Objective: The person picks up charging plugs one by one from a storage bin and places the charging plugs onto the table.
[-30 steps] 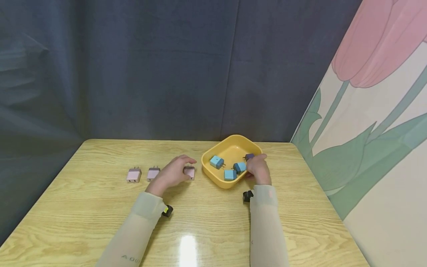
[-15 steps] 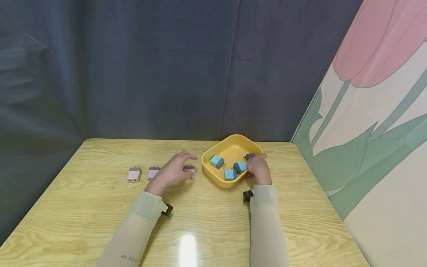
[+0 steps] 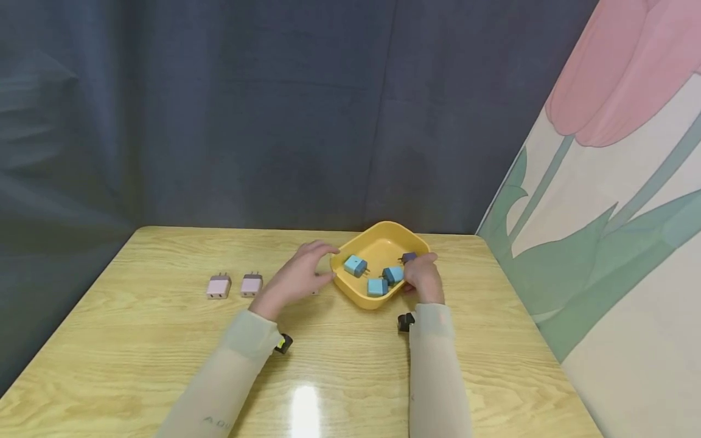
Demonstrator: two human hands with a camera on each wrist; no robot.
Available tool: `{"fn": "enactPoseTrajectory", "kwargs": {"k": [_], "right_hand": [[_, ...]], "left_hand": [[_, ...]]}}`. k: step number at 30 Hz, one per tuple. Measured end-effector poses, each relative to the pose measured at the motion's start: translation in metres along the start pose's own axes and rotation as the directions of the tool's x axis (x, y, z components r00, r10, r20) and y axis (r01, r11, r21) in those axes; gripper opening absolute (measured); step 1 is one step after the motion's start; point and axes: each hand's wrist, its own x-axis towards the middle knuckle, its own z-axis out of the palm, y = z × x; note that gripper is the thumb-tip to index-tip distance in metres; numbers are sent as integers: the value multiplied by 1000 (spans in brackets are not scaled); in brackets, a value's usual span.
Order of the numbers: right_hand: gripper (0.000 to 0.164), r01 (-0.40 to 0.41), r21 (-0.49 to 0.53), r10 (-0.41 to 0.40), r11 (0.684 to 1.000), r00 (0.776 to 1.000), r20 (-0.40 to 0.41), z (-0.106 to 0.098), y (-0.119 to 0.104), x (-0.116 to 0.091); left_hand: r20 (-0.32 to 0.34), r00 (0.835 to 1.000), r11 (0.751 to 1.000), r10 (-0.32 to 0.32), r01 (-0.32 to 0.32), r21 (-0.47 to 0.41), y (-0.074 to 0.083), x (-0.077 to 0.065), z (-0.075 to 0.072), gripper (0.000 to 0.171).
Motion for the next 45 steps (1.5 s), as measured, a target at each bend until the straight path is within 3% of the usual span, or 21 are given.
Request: {"fn": "enactPoseTrajectory", "kwargs": {"k": [5,12,16,21,24,30,37,42,45], "right_hand": [[69,14,-5,-14,1000,1000,6,-2,1,2],[70,7,-12,-7,1000,1000,0,-4,1,1],[69,-2,-14,2,1000,1000,4,-3,1,0],[72,2,-21,-1,1000,1000,1,-2,1,-1],[73,0,-20,0,1000,1000,-5,-2,2,-1],[72,11,-20,-11,1000,1000,-8,-2,2,-1],[70,-18,-19,17,1000,1000,-17,0,0,-4],[69,-2,-11,2,1000,1000,-21,1,-1,-5],[69,3,-20,-3,1000,1000,-29,0,-1,-6]], "left_hand": [[2,999,997,48,-48,53,10,12,-6,51],[99,988,981,114,-128,146,22,33,2,49],[159,979,951,129,-167,259,28,43,17,45],[213,963,881,164,-241,407,32,51,33,41],[228,958,854,172,-261,450,34,56,41,40],[258,959,859,120,-230,457,38,63,50,39],[264,962,864,68,-189,467,41,67,54,31],[272,962,855,36,-170,490,40,69,56,27],[282,959,863,22,-161,480,40,70,57,23]]}}
